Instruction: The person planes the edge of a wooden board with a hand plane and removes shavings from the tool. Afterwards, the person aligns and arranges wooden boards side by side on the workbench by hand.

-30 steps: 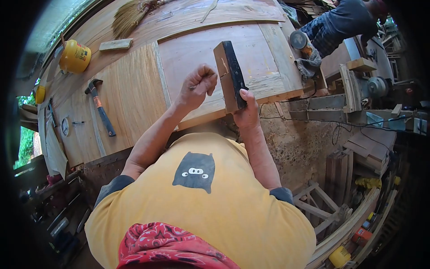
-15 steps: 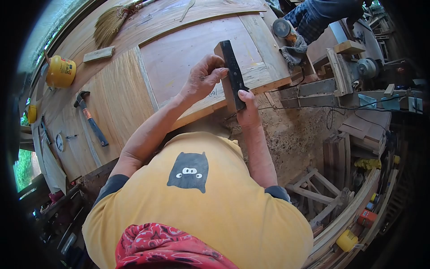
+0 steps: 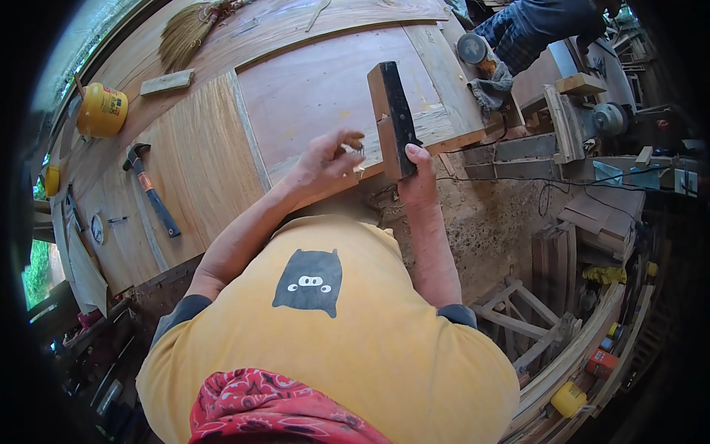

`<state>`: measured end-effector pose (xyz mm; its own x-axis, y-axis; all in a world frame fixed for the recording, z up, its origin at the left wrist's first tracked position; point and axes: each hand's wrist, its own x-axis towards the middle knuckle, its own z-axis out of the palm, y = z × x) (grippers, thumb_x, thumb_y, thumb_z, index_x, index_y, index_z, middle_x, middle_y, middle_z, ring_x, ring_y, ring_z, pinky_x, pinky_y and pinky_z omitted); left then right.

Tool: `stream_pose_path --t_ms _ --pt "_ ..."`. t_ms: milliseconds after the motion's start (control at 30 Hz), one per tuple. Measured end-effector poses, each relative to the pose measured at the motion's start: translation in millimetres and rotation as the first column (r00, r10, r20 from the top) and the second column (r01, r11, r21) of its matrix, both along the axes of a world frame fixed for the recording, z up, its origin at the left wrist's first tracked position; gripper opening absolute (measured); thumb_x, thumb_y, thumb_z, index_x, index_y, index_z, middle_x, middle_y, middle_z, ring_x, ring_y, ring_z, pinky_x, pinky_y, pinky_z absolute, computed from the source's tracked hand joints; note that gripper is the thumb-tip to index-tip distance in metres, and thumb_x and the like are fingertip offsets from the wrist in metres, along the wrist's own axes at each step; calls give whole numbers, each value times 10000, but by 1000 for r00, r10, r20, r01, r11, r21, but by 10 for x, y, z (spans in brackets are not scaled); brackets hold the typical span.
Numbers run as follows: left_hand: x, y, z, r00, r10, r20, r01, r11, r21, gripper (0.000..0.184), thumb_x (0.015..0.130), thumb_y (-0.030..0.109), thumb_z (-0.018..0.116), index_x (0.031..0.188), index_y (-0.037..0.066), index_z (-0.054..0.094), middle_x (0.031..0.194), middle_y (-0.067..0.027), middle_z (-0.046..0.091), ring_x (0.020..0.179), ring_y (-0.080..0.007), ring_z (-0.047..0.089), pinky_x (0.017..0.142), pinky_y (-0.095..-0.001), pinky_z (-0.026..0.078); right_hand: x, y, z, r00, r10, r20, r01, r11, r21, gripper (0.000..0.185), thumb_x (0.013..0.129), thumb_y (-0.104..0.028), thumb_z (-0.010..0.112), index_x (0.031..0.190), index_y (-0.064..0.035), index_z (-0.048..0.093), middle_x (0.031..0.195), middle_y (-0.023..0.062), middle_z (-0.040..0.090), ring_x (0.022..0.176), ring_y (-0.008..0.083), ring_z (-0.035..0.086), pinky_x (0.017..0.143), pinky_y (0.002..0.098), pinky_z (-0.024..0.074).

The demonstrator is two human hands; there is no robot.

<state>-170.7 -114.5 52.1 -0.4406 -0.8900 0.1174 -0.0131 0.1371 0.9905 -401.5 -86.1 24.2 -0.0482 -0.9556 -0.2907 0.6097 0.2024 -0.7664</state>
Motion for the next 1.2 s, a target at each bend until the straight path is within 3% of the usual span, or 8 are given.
stream_pose_path --t_ms 200,400,633,833,900,967,1067,1200 --pt "-160 -459 -9 981 182 -58 -180 773 -609 104 982 9 674 1052 38 603 903 -51 604 655 -94 528 586 -318 457 262 146 161 999 53 8 -54 999 5 389 906 -291 630 1179 -16 669 1075 68 706 976 164 683 863 320 547" --pt "-68 -172 -83 945 228 -233 -224 974 42 43 1029 0 605 1000 26 588 783 2 552 616 -65 488 563 -263 444 218 200 80 1000 1 -16 -1 1000 -2 510 887 -376 638 1203 24 653 947 119 718 765 214 715 649 353 595" --pt "-165 -163 -96 945 290 -149 -326 850 -413 50 1007 -4 632 988 21 593 792 -43 552 699 -128 538 628 -314 470 335 262 205 995 100 5 -100 995 -4 403 903 -296 630 1196 -20 651 1053 66 698 952 158 677 840 310 546" --pt "12 -69 -22 975 189 -118 -215 935 -280 95 992 82 681 1039 23 623 834 -63 575 775 -140 566 669 -331 467 465 287 325 998 36 -45 -35 999 20 399 881 -297 669 1171 -24 644 1026 60 677 923 160 657 816 311 537" --pt "260 46 219 915 -386 118 393 919 -39 179 1002 174 684 1083 21 640 861 -53 599 787 -130 564 671 -333 463 432 286 360 968 -23 -251 27 1000 10 380 866 -304 699 1128 -36 638 998 49 657 902 166 641 801 309 527" --pt "471 153 287 750 -637 177 622 771 141 385 1030 373 651 1245 53 658 948 -55 674 846 -124 611 712 -331 500 421 334 409 880 -54 -471 57 998 -8 389 845 -305 730 1107 -40 621 979 50 636 890 182 626 794 323 522" --pt "404 75 -314 949 -1 -316 132 909 394 529 1040 484 617 1381 80 597 1086 -76 700 930 -159 661 821 -367 546 510 424 511 592 -113 -798 28 992 -120 450 805 -287 774 1119 -31 579 975 84 614 884 227 614 798 372 522" --pt "439 -59 -433 756 165 -633 288 785 549 750 997 641 601 1465 67 480 1287 -111 654 1066 -250 690 974 -437 534 822 588 570 113 -254 -961 -241 931 -274 587 710 -214 842 1155 -11 519 1009 172 591 909 337 611 838 453 523"
